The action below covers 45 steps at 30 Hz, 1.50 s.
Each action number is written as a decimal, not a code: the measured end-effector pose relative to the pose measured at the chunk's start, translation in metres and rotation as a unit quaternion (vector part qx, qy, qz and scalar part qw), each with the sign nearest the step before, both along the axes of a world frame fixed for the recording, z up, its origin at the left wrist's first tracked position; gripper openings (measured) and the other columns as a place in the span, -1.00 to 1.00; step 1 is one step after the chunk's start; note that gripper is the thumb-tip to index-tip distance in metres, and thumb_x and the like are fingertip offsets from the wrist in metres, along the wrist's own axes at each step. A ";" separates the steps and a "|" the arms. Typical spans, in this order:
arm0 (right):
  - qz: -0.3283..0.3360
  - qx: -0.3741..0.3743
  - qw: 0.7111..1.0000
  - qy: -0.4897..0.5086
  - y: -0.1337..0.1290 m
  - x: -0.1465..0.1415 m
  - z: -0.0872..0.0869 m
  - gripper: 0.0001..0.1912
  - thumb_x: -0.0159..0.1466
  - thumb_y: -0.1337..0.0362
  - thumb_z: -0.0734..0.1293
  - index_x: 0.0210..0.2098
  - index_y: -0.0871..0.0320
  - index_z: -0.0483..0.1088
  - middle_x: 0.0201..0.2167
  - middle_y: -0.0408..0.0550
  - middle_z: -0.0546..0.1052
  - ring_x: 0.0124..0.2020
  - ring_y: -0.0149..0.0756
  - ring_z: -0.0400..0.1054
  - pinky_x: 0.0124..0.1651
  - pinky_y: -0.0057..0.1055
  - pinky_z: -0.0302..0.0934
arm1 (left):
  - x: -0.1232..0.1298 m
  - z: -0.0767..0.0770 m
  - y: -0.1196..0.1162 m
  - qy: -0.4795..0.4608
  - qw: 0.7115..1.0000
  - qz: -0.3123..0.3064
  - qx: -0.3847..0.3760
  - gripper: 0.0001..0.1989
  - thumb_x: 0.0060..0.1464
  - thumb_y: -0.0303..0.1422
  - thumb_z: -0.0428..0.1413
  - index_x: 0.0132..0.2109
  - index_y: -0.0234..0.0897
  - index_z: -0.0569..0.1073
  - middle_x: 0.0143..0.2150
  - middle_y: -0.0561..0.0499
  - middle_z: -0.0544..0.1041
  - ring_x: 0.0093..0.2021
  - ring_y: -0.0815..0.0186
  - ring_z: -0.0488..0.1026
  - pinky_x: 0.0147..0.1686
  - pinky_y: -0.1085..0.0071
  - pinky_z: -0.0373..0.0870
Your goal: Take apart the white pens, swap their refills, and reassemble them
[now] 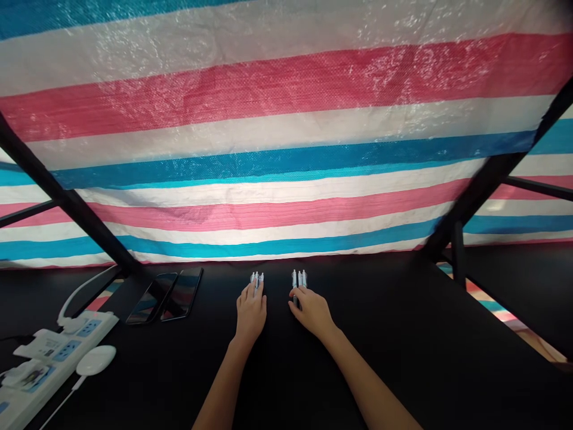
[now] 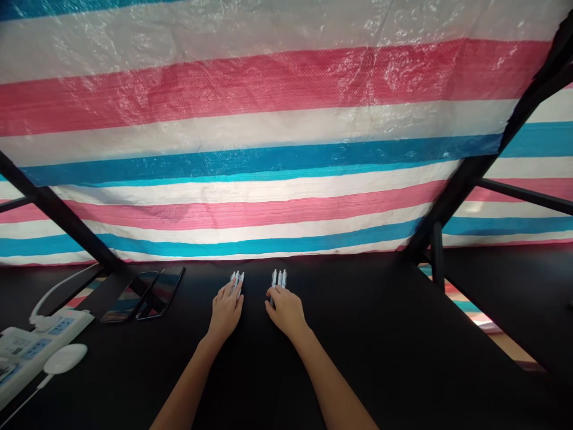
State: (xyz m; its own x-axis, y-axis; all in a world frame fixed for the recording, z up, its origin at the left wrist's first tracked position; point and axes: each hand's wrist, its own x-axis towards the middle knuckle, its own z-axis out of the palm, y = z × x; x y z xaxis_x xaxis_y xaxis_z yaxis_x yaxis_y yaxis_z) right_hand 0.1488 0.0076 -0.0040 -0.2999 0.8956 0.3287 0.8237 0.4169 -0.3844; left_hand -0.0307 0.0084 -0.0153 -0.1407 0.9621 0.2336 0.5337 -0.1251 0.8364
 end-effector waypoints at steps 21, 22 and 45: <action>-0.010 -0.027 0.996 -0.081 -0.001 -0.002 0.009 -0.81 0.21 0.35 0.19 -0.27 0.11 0.43 -0.37 -0.09 0.50 -0.38 -0.33 0.38 -0.45 -0.49 0.03 | 0.017 0.011 -0.010 0.077 0.992 -0.043 0.093 -0.75 0.07 -0.34 0.03 -0.09 -0.13 0.46 0.04 -0.09 0.42 0.08 0.05 0.28 0.09 0.06 0.05; -0.012 -0.033 0.997 -0.073 -0.002 -0.002 0.009 -0.80 0.20 0.36 0.19 -0.27 0.11 0.43 -0.37 -0.10 0.50 -0.38 -0.33 0.38 -0.45 -0.49 0.03 | 0.017 0.010 -0.010 0.115 0.987 -0.042 0.101 -0.75 0.10 -0.35 -0.01 -0.08 -0.15 0.44 0.04 -0.09 0.42 0.07 0.07 0.29 0.07 0.07 0.08; 0.213 -0.399 0.735 0.506 0.001 0.016 0.019 -0.67 0.18 0.12 0.33 -0.13 0.17 0.45 -0.48 -0.14 0.42 -0.49 -0.48 0.24 -0.40 -0.50 0.15 | 0.016 0.028 -0.007 -0.328 0.932 -0.151 -0.027 -0.54 0.07 -0.16 0.06 0.09 -0.25 0.35 -0.08 -0.14 0.54 -0.01 0.14 0.44 0.07 0.16 0.23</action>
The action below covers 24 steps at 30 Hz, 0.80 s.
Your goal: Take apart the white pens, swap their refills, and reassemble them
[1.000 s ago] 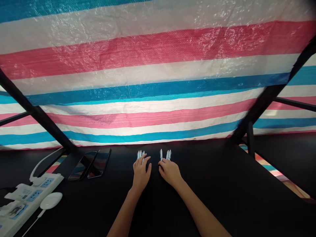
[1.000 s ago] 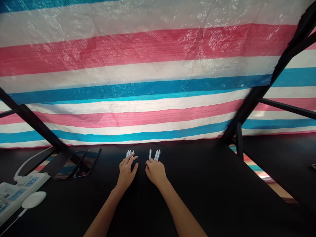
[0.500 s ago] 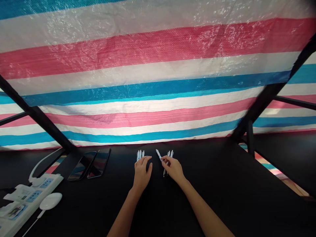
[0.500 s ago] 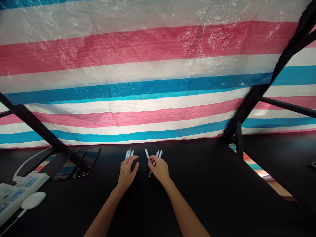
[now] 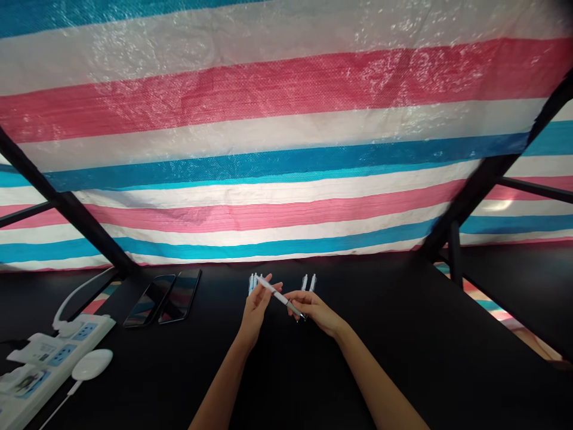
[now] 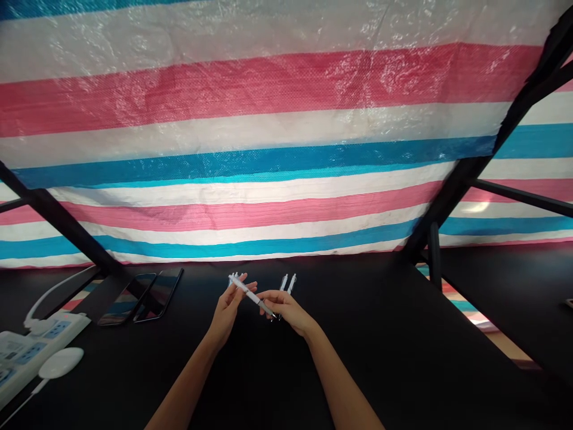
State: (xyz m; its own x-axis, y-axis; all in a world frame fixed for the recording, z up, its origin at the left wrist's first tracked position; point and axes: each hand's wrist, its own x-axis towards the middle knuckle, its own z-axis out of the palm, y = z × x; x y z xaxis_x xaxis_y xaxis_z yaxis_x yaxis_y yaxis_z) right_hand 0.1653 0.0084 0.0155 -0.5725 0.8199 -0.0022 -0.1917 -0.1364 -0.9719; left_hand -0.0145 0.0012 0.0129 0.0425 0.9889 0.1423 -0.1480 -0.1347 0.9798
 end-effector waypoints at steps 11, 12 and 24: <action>0.154 -0.107 0.981 -0.043 -0.003 0.001 0.001 -0.53 0.27 -0.01 0.18 -0.09 0.25 0.38 -0.75 -0.30 0.26 -0.82 -0.58 0.06 -0.79 -0.64 -0.05 | 0.000 0.005 -0.002 -0.168 0.983 0.009 -0.073 -0.63 -0.14 -0.21 0.26 -0.20 -0.34 0.44 -0.26 -0.09 0.58 -0.31 0.26 0.55 -0.24 0.35 0.46; 0.162 -0.107 0.980 -0.044 -0.004 0.002 0.002 -0.55 0.27 -0.01 0.18 -0.12 0.26 0.39 -0.78 -0.34 0.20 -0.84 -0.60 -0.02 -0.80 -0.64 -0.11 | 0.001 0.005 -0.002 -0.170 0.982 0.014 -0.077 -0.63 -0.16 -0.21 0.27 -0.22 -0.34 0.44 -0.28 -0.09 0.58 -0.33 0.26 0.55 -0.28 0.38 0.47; 0.137 -0.043 0.988 -0.063 -0.002 -0.001 -0.006 -0.65 0.28 -0.01 0.17 -0.36 0.18 0.29 -0.75 -0.38 0.10 -0.79 -0.60 -0.14 -0.74 -0.61 -0.18 | 0.004 0.003 -0.003 -0.108 0.989 0.053 -0.083 -0.61 -0.13 -0.18 0.24 -0.23 -0.37 0.41 -0.26 -0.16 0.59 -0.31 0.17 0.57 -0.58 0.54 0.43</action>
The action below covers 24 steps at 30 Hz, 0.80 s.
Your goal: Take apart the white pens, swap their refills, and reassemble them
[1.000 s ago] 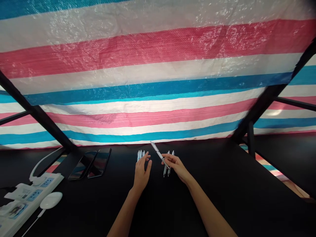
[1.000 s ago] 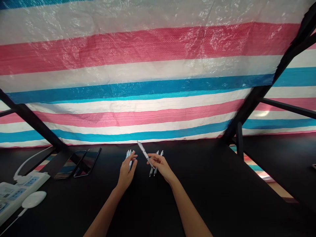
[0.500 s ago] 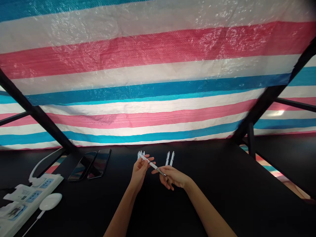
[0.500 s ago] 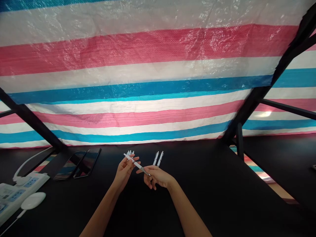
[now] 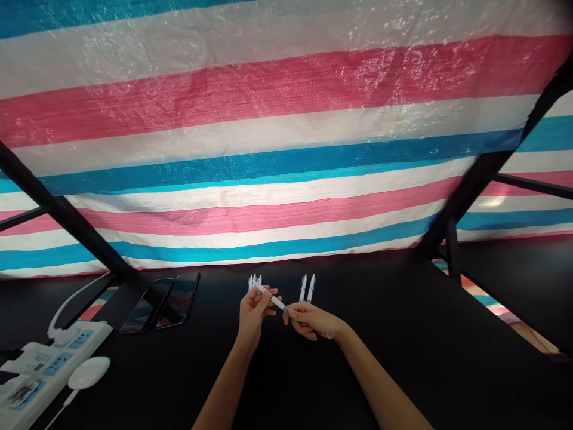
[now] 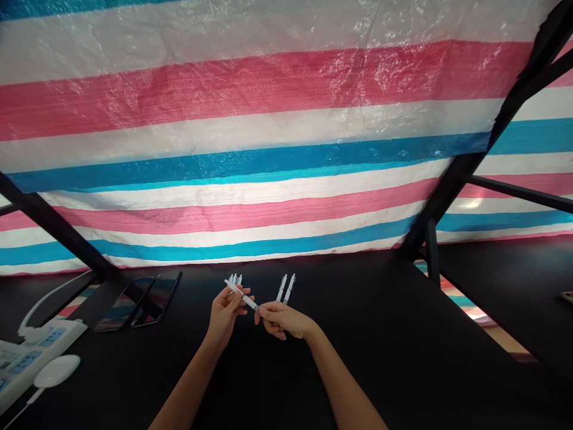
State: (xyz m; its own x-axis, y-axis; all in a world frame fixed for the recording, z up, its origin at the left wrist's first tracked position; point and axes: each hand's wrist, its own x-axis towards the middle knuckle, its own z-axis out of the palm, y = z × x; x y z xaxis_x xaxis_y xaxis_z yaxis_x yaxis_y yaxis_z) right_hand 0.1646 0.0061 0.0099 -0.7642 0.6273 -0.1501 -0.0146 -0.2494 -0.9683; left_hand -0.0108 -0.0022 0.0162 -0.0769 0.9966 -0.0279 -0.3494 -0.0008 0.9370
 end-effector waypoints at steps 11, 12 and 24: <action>-0.084 0.214 0.967 -0.112 -0.001 -0.006 0.005 -0.61 0.31 -0.01 0.09 -0.37 0.16 0.31 -0.64 -0.27 0.16 -0.63 -0.50 -0.01 -0.59 -0.55 -0.11 | -0.002 0.000 0.000 0.057 0.998 0.027 0.025 -0.63 -0.12 -0.17 0.22 -0.23 -0.37 0.43 -0.27 -0.17 0.59 -0.24 0.05 0.55 -0.64 0.52 0.41; -0.098 0.241 0.957 -0.129 -0.001 -0.006 0.005 -0.62 0.32 0.02 0.08 -0.37 0.15 0.31 -0.62 -0.25 0.18 -0.60 -0.48 0.03 -0.55 -0.55 -0.08 | -0.002 0.001 0.000 0.059 0.997 0.031 0.026 -0.63 -0.12 -0.17 0.22 -0.23 -0.37 0.43 -0.27 -0.17 0.59 -0.24 0.04 0.55 -0.64 0.51 0.40; -0.200 0.429 0.832 -0.288 -0.006 -0.014 0.005 -0.81 0.30 0.17 0.17 -0.37 0.09 0.31 -0.55 -0.22 0.34 -0.54 -0.41 0.21 -0.48 -0.49 -0.10 | 0.005 -0.004 0.000 0.031 0.988 0.148 -0.027 -0.66 -0.15 -0.19 0.24 -0.30 -0.38 0.46 -0.32 -0.13 0.60 -0.36 0.22 0.56 -0.60 0.51 0.44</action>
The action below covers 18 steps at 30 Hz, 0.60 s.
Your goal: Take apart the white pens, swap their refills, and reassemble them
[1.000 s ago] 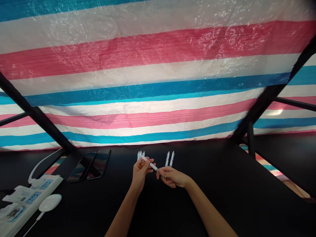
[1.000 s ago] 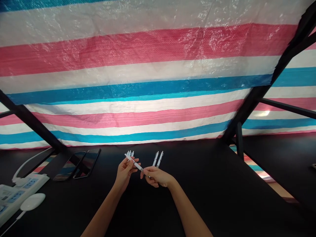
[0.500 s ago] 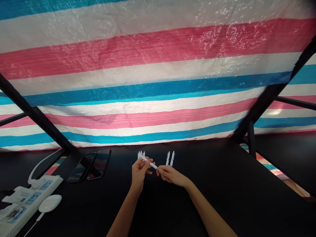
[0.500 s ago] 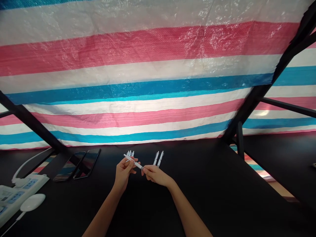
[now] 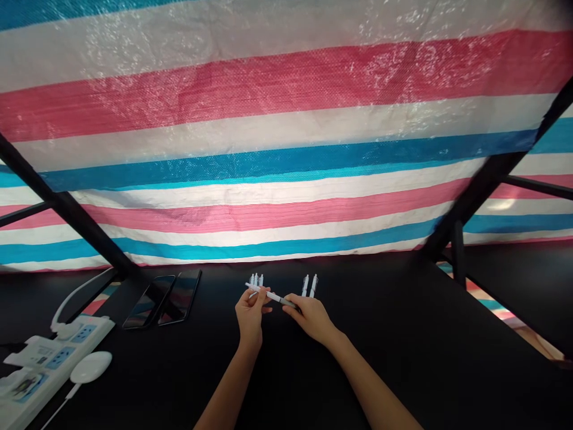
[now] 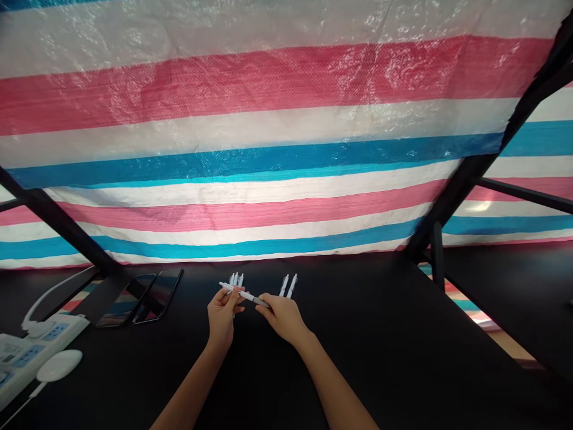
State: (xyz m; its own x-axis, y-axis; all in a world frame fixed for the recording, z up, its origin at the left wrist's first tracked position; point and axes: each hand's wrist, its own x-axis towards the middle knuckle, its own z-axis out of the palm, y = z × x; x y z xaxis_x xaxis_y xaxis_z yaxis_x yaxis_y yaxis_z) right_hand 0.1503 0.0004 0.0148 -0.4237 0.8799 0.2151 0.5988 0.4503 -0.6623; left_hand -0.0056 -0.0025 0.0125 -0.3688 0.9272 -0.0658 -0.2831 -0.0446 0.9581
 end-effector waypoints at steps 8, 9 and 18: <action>-0.013 0.025 0.999 0.042 0.002 0.004 0.001 -0.63 0.37 0.14 0.03 -0.37 0.11 0.36 -0.42 -0.12 0.39 -0.36 -0.34 0.28 -0.32 -0.43 0.08 | -0.002 0.005 0.000 -0.009 1.000 -0.010 0.007 -0.68 -0.03 -0.15 0.16 -0.26 -0.29 0.30 -0.28 -0.16 0.60 -0.28 0.15 0.57 -0.56 0.49 0.46; -0.015 0.027 0.999 0.042 0.002 0.004 0.001 -0.61 0.37 0.15 0.03 -0.41 0.12 0.36 -0.42 -0.12 0.39 -0.35 -0.34 0.28 -0.31 -0.43 0.09 | -0.001 0.006 -0.001 -0.006 1.000 -0.017 0.012 -0.66 -0.03 -0.13 0.15 -0.26 -0.28 0.27 -0.27 -0.16 0.60 -0.28 0.14 0.57 -0.56 0.48 0.47; -0.018 0.042 0.996 0.078 0.006 0.004 -0.005 -0.78 0.28 0.18 0.21 -0.44 0.12 0.33 -0.45 -0.14 0.36 -0.42 -0.35 0.25 -0.37 -0.43 0.09 | -0.001 0.005 -0.003 0.004 0.999 -0.046 0.006 -0.61 0.00 -0.04 0.08 -0.21 -0.24 0.19 -0.25 -0.16 0.60 -0.36 0.17 0.57 -0.58 0.45 0.46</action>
State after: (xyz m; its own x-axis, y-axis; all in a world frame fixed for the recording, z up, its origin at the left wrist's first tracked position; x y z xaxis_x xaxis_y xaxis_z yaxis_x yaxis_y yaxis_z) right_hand 0.1544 0.0064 0.0093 -0.3474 0.8703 0.3492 0.5094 0.4877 -0.7090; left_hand -0.0065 -0.0052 0.0177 -0.2832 0.9577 -0.0512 -0.2791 -0.0312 0.9597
